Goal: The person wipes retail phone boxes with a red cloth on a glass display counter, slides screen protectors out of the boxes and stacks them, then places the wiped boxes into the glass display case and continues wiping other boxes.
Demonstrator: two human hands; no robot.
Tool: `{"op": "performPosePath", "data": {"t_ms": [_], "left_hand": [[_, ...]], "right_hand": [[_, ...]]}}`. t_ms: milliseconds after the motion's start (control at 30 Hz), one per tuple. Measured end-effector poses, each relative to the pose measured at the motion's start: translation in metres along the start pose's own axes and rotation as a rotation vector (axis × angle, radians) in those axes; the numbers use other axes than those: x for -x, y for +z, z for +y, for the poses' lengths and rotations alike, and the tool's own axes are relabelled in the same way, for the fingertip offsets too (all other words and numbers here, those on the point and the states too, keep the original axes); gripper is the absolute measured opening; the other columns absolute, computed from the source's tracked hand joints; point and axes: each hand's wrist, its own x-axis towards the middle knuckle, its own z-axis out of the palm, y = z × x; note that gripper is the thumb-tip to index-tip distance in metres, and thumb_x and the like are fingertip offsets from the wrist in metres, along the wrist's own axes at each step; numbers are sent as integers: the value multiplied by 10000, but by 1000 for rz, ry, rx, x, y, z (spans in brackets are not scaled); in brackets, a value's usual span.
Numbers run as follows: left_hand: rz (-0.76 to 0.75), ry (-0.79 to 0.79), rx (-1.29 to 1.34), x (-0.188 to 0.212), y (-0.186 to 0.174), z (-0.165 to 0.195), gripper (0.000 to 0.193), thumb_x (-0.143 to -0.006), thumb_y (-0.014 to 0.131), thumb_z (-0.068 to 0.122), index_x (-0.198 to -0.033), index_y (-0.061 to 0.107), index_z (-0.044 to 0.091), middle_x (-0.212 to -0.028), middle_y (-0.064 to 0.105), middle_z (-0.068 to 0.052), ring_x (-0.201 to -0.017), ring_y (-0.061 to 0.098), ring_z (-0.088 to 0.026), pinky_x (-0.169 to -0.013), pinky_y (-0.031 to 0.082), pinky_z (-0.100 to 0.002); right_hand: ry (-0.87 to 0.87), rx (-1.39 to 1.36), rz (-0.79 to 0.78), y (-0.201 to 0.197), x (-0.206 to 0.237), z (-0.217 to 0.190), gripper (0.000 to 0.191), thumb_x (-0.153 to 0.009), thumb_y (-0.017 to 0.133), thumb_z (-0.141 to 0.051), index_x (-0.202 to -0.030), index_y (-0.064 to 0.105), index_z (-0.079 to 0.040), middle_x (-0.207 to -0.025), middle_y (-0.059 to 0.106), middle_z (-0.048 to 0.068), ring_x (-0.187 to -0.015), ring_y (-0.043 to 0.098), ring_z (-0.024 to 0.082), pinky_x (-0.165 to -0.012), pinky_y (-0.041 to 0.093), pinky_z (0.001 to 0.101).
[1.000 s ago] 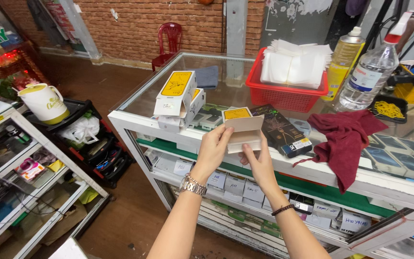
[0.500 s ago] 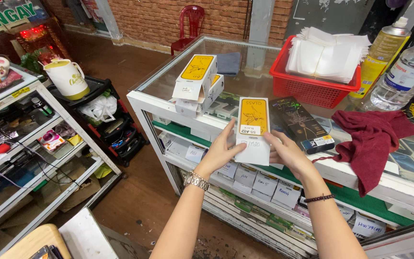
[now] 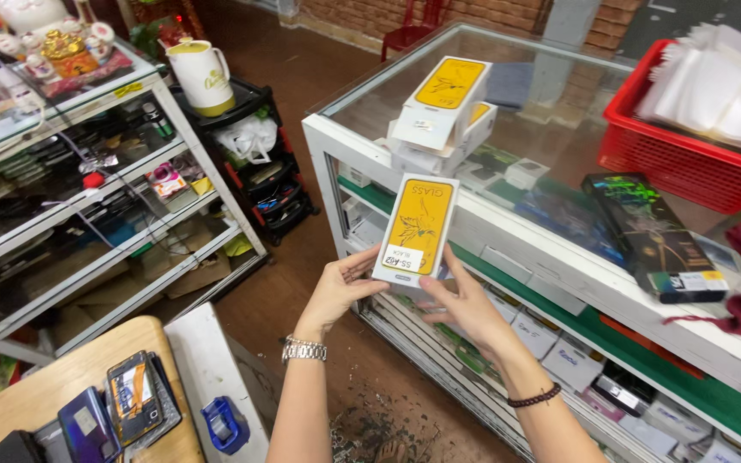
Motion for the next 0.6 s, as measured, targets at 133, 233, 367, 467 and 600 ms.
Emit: {"op": "performPosePath", "data": {"t_ms": [133, 233, 367, 467, 600], "left_hand": [[76, -74, 35, 15, -60, -10, 675, -787, 801, -20, -1428, 591, 16, -1369, 680, -145, -1249, 638, -204, -1042, 533, -336], [128, -169, -3, 12, -98, -26, 661, -777, 810, 11, -1404, 602, 33, -1361, 685, -109, -1247, 650, -169, -1035, 538, -331], [288, -238, -107, -14, -127, -67, 601, -798, 831, 88, -1364, 647, 9, -1243, 740, -124, -1160, 691, -172, -996, 552, -339], [520, -472, -456, -40, -144, -106, 598, -818, 868, 222, -1342, 654, 29, -1162, 735, -131, -1075, 705, -199, -934, 572, -338], [660, -503, -161, -77, -152, -169, 554, -882, 679, 182, -1396, 586, 0, -1099, 780, -161, -954, 769, -268, -769, 642, -353]], "right_hand": [[42, -194, -112, 51, -43, 20, 919, -889, 646, -343, -1621, 109, -205, -1369, 596, 218, -1068, 712, 309, -894, 620, 416], [80, -330, -177, 78, -85, 49, 858, -920, 640, -315, -1620, 165, -168, -1387, 588, 158, -1133, 670, 291, -943, 594, 411], [149, -578, -164, 105, -159, 92, 818, -923, 639, -272, -1617, 227, -139, -1392, 575, 117, -1218, 616, 250, -984, 572, 424], [169, -659, -92, 119, -215, 121, 861, -923, 656, -246, -1622, 169, -117, -1415, 568, 145, -1234, 611, 253, -1008, 538, 426], [192, -573, 16, 138, -268, 154, 979, -898, 680, -201, -1626, 26, -155, -1464, 546, 186, -1257, 601, 295, -1066, 515, 430]]}}
